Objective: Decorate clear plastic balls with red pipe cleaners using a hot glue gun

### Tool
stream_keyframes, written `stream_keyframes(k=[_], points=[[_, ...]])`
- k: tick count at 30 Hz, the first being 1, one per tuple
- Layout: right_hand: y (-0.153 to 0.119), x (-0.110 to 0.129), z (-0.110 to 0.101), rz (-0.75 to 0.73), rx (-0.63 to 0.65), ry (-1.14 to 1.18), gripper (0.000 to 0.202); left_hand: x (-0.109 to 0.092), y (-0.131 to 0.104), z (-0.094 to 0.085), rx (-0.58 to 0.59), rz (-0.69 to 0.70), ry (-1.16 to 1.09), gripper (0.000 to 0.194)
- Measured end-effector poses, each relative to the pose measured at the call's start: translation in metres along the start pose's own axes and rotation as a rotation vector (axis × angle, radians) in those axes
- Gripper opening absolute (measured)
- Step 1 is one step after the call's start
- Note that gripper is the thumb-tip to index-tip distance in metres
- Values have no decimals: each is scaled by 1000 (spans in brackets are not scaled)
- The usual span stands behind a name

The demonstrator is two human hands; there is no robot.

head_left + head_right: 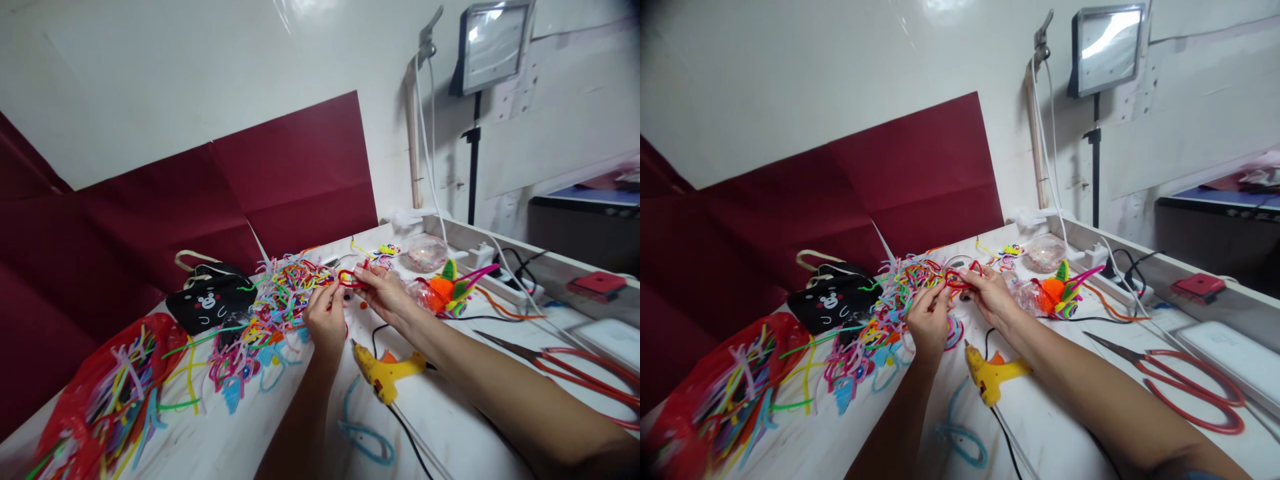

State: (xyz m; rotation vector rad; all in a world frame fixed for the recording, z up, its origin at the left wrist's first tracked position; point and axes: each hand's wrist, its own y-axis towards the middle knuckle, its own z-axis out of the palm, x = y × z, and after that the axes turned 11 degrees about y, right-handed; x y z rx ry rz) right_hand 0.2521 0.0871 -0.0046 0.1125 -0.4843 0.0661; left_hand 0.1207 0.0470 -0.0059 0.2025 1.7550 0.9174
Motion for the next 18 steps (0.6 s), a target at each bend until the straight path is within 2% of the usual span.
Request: stream_keyframes(k=[9, 11, 16, 18], points=[[-1, -1, 1, 4, 5, 30, 47, 2, -1, -1, 11, 9, 13, 16], [0, -2, 0, 5, 9, 35, 46, 5, -1, 0, -24, 79, 47, 15], [1, -7, -3, 2, 17, 62, 46, 19, -1, 3, -78, 397, 294, 17], [1, -9, -2, -1, 23, 73, 46, 23, -1, 3, -84, 481, 381, 20]])
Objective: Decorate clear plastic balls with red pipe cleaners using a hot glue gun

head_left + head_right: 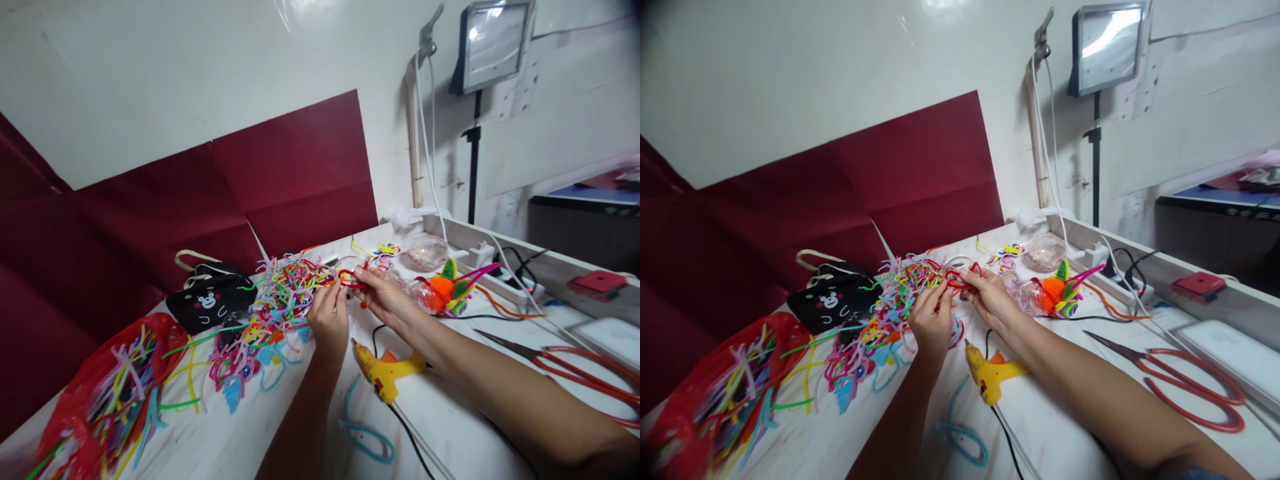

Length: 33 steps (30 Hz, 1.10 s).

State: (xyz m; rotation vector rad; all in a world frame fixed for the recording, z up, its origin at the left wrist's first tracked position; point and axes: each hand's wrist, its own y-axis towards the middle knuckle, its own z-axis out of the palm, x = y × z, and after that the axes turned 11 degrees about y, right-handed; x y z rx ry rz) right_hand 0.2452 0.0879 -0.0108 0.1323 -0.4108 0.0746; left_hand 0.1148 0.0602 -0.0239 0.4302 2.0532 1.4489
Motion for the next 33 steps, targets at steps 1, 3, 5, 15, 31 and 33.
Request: stream_keyframes(k=[1, 3, 5, 15, 31, 33], points=[[0, -1, 0, -1, 2, 5, 46, 1, -1, 1, -2, 23, 27, 21], [-1, -1, 1, -3, 4, 15, 45, 2, -1, 1, -1, 47, 64, 21], [-1, -1, 2, -5, 2, 22, 45, 2, -2, 2, 4, 57, 93, 22], [5, -3, -4, -13, -43, 18, 44, -1, -2, 5, 17, -56, -37, 24], [1, -5, -1, -29, -30, -44, 45, -3, 4, 6, 107, -724, -440, 31], [2, -6, -2, -26, -37, -42, 47, -5, 5, 6, 94, -737, -461, 33]])
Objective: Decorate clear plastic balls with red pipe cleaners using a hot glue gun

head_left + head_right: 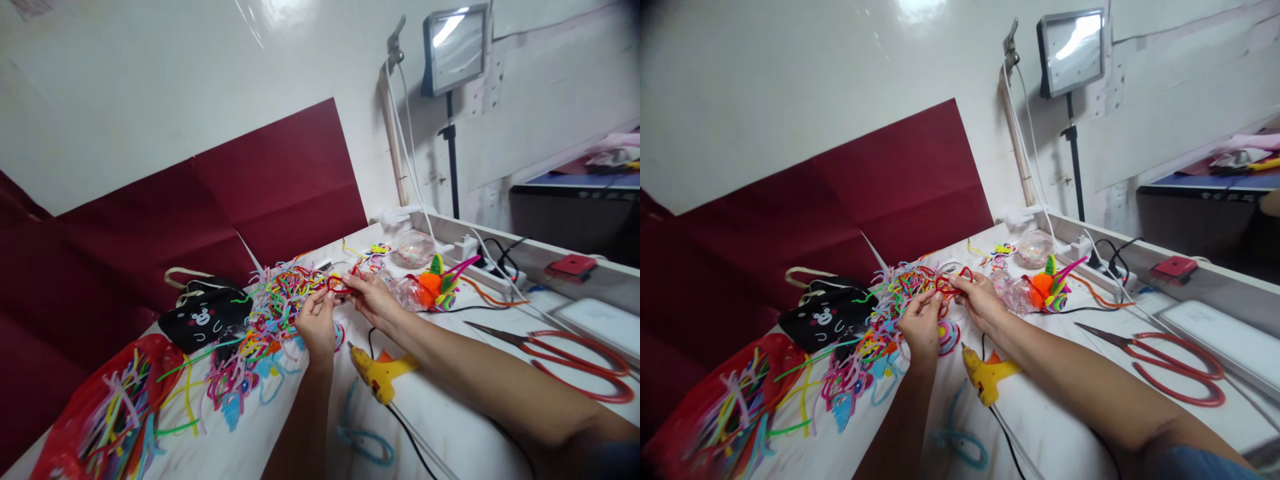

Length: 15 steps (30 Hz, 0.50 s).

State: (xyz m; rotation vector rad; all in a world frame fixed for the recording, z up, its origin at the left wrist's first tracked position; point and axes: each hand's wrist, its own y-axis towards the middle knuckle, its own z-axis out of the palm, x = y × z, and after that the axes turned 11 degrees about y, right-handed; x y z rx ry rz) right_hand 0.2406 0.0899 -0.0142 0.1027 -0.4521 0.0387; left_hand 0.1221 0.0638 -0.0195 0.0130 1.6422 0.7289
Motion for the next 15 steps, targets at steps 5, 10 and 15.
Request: stream_keyframes(k=[5, 10, 15], points=[[2, -2, -3, 12, -19, 4, 47, -3, -2, 0, 14, -5, -3, 34], [2, -1, -4, 21, -22, 5, 49, -4, -2, -2, 23, 1, -7, 31], [0, 0, -3, 26, -11, 3, 47, -4, -1, -2, 41, -2, -37, 29]])
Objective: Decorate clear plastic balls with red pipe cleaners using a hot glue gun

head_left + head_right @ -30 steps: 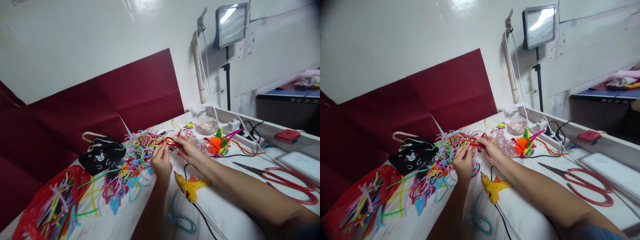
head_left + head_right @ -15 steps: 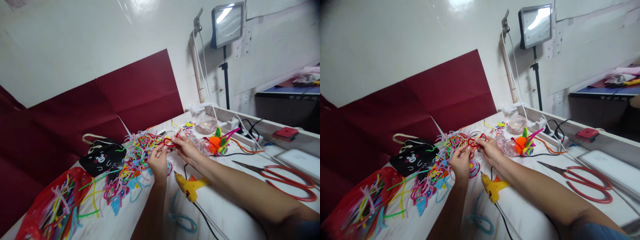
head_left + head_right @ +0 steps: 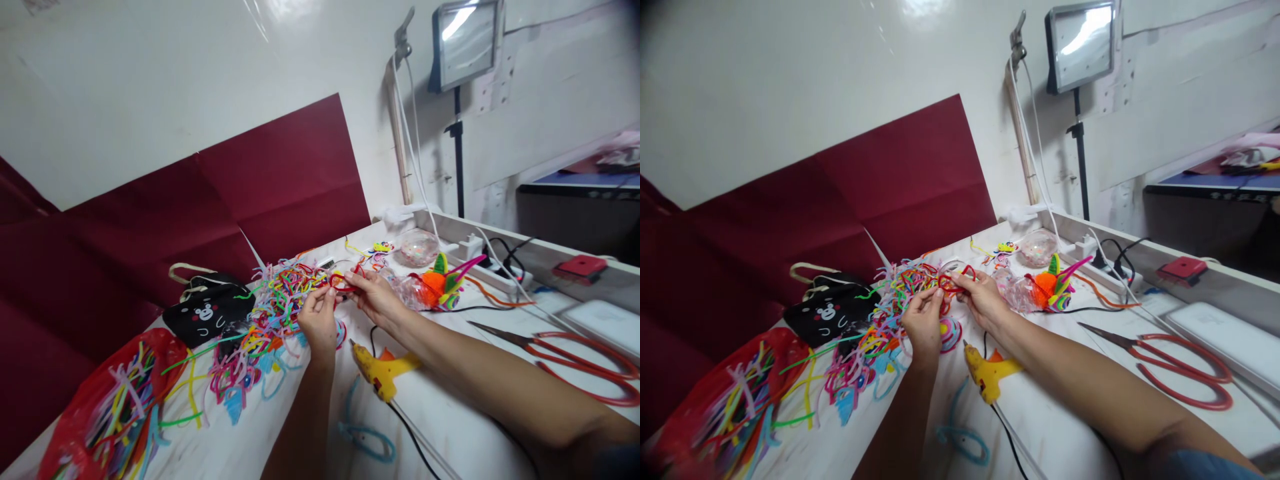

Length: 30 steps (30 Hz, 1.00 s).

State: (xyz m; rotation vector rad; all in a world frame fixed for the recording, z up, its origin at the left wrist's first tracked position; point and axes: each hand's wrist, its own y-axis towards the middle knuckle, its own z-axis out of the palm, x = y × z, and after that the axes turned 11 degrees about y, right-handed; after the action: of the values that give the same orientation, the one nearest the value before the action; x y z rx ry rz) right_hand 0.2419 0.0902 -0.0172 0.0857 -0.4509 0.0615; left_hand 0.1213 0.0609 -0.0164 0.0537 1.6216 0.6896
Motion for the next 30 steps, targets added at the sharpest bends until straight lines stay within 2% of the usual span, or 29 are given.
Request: stream_keyframes(k=[6, 15, 20, 30], points=[[1, -1, -1, 3, 19, -2, 47, 3, 4, 0, 10, -89, -69, 36], [0, -3, 0, 13, 4, 24, 48, -4, 12, -9, 170, -347, -232, 48], [0, -3, -1, 30, -3, 29, 46, -4, 16, -13, 243, -410, -286, 46], [-1, -1, 0, 51, 26, 9, 40, -9, 22, -22, 379, -640, -354, 36]])
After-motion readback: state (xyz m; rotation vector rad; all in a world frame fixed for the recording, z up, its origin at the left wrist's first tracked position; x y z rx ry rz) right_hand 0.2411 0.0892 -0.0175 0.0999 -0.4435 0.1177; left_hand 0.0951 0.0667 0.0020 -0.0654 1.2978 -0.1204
